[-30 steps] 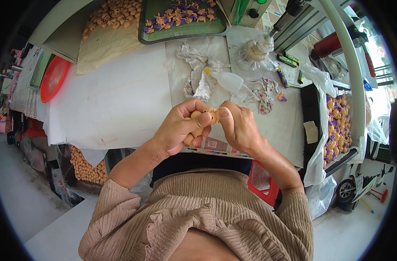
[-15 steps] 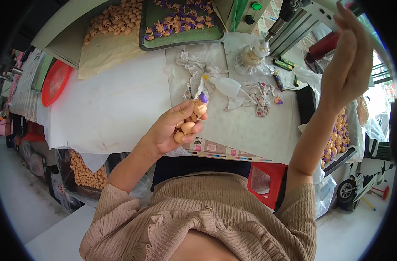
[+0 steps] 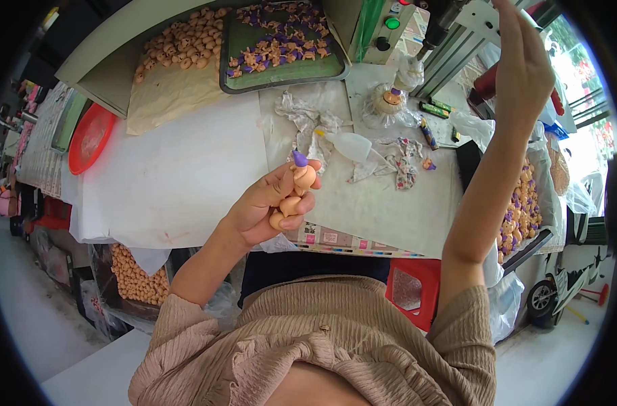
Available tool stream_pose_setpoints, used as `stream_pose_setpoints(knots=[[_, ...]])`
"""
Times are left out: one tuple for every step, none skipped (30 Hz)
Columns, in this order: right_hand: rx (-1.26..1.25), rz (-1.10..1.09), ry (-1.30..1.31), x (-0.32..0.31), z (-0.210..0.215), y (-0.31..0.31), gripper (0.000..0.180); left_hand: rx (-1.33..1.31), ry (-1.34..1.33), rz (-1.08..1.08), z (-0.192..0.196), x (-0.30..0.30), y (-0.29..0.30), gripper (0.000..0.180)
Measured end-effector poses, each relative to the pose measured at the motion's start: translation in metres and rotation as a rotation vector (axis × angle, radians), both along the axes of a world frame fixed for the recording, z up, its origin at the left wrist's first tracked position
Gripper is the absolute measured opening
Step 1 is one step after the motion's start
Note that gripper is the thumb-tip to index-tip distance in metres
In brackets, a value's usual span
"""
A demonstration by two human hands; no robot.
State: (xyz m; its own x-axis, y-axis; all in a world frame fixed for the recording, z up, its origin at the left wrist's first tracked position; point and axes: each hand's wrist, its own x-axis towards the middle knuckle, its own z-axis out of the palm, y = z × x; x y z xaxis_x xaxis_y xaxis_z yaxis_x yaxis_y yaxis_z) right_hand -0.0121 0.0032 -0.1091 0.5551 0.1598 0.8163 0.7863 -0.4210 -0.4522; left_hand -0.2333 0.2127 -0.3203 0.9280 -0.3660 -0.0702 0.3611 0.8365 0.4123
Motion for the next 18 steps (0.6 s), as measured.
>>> stream_pose_setpoints(knots=[[0.012, -0.250, -0.039, -0.020, -0.038, -0.027, 0.023, -0.038, -0.029, -0.050, -0.001, 0.006, -0.001, 0.048], [-0.069, -0.218, 0.061, -0.024, -0.063, -0.028, 0.022, -0.025, -0.020, -0.023, -0.002, 0.002, 0.004, 0.048], [-0.166, -0.218, 0.145, -0.030, -0.075, -0.035, 0.021, -0.052, -0.025, -0.051, -0.002, 0.004, 0.005, 0.049], [-0.337, -0.198, 0.304, -0.037, -0.088, -0.037, 0.024, -0.074, -0.025, -0.071, -0.002, 0.005, 0.005, 0.050], [-0.473, -0.134, 0.508, -0.033, -0.101, -0.040, 0.026, -0.072, -0.025, -0.070, -0.002, 0.005, 0.004, 0.050], [-0.514, -0.102, 0.563, -0.030, -0.116, -0.045, 0.029, -0.097, -0.017, -0.093, -0.001, 0.009, 0.000, 0.050], [-0.543, -0.160, 0.582, -0.026, -0.132, -0.044, 0.031, -0.116, -0.008, -0.110, -0.001, 0.012, -0.004, 0.050], [-0.546, -0.191, 0.429, -0.015, -0.154, -0.047, 0.035, -0.113, -0.010, -0.123, 0.000, 0.015, -0.010, 0.050], [-0.524, -0.186, 0.328, -0.005, -0.171, -0.046, 0.037, -0.089, -0.026, -0.121, 0.000, 0.018, -0.016, 0.049], [-0.531, -0.136, 0.406, -0.004, -0.172, -0.038, 0.035, -0.061, -0.043, -0.110, 0.000, 0.020, -0.021, 0.048], [-0.455, -0.058, 0.396, 0.007, -0.186, -0.038, 0.032, -0.057, -0.050, -0.125, 0.002, 0.024, -0.027, 0.048], [-0.425, -0.078, 0.347, 0.009, -0.197, -0.035, 0.030, -0.012, -0.054, -0.097, 0.004, 0.025, -0.033, 0.045], [-0.344, -0.048, 0.337, 0.011, -0.204, -0.032, 0.027, 0.032, -0.058, -0.069, 0.007, 0.026, -0.038, 0.042], [-0.264, -0.018, 0.327, 0.013, -0.209, -0.032, 0.024, 0.036, -0.063, -0.078, 0.012, 0.027, -0.043, 0.042], [-0.259, -0.025, 0.322, 0.013, -0.210, -0.035, 0.024, 0.098, -0.048, -0.051, 0.016, 0.029, -0.046, 0.039], [-0.269, -0.030, 0.222, 0.012, -0.210, -0.038, 0.022, 0.158, -0.033, -0.023, 0.020, 0.031, -0.048, 0.036], [-0.280, -0.037, 0.123, 0.010, -0.211, -0.043, 0.020, 0.160, -0.038, -0.030, 0.024, 0.035, -0.050, 0.036], [-0.275, -0.036, 0.124, 0.001, -0.206, -0.046, 0.020, 0.232, -0.017, -0.011, 0.027, 0.036, -0.049, 0.034]])
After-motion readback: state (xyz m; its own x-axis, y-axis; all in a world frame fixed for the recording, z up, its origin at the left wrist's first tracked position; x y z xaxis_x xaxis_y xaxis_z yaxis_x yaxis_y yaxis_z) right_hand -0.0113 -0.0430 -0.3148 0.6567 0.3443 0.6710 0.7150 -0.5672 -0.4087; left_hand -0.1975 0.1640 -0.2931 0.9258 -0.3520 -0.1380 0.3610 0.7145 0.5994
